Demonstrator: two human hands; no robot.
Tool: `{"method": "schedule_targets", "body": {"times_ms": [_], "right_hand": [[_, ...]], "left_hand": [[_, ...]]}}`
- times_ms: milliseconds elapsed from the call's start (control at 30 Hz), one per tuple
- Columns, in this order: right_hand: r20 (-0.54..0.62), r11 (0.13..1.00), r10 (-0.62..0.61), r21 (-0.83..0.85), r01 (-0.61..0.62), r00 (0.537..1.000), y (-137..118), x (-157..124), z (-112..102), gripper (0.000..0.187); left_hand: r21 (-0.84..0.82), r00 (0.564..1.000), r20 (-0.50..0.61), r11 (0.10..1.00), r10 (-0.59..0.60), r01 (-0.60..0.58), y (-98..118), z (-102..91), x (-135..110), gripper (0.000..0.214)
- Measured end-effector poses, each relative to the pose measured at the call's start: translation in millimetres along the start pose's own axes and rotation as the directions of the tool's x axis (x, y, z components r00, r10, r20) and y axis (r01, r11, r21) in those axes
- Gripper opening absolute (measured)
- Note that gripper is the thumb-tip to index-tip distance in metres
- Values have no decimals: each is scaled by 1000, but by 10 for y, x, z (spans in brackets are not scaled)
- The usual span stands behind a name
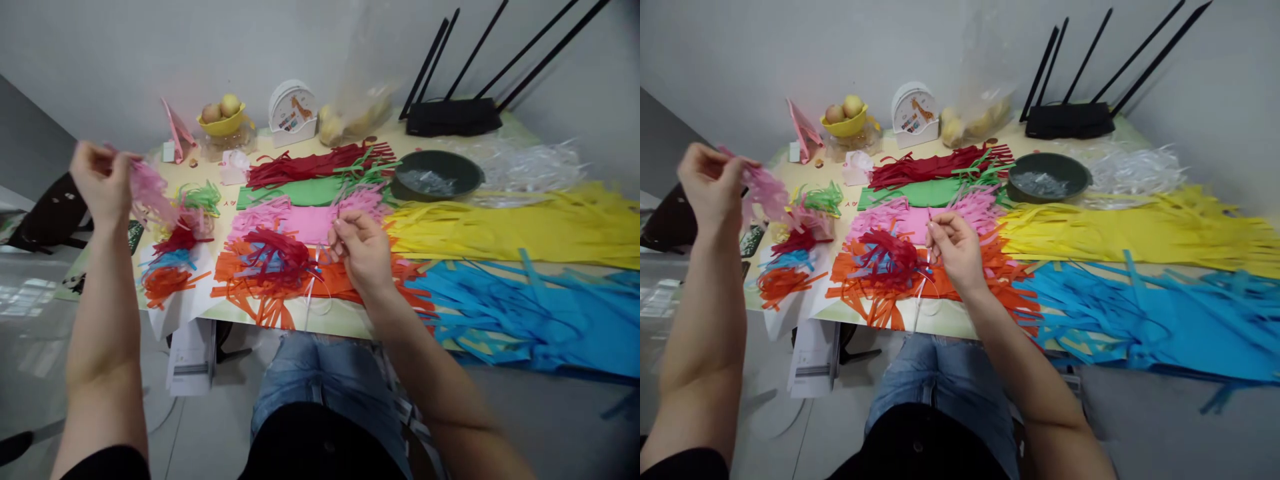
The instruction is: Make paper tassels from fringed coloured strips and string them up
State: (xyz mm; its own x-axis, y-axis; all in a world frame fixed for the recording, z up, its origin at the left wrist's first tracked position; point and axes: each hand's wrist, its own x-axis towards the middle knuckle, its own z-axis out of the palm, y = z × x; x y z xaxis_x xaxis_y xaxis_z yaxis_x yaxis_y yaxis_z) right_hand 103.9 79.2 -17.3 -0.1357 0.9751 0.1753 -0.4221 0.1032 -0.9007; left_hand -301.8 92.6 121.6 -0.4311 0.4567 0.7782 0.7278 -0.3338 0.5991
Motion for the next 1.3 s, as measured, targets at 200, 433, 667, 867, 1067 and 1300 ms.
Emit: {"method": "schedule_targets", "body": {"times_ms": [200, 433, 667, 867, 1067, 1300], "right_hand": [[73, 952, -119, -274, 135, 990, -206, -117, 203, 29], [235, 884, -146, -405, 233, 961, -429, -206, 366, 15], [241, 892, -83, -415, 180, 967, -423, -207, 345, 15], [234, 907, -70, -389, 159, 970, -406, -215, 342, 15], [222, 915, -36, -384, 121, 974, -396, -210, 331, 15], [241, 961, 16, -273, 52, 970, -370, -161, 337, 22]], "left_hand": [[-258, 811, 567, 903, -145, 343, 971, 582, -1150, 31], [-313, 728, 633, 774, -262, 550, 1317, 819, -1779, 27], [-322, 732, 622, 761, -278, 563, 1376, 837, -1878, 29], [-341, 782, 565, 789, -263, 511, 1396, 828, -1900, 25], [-314, 827, 517, 850, -222, 424, 1409, 824, -1894, 23], [-220, 855, 518, 961, -34, 171, 1422, 808, -1945, 12]]}}
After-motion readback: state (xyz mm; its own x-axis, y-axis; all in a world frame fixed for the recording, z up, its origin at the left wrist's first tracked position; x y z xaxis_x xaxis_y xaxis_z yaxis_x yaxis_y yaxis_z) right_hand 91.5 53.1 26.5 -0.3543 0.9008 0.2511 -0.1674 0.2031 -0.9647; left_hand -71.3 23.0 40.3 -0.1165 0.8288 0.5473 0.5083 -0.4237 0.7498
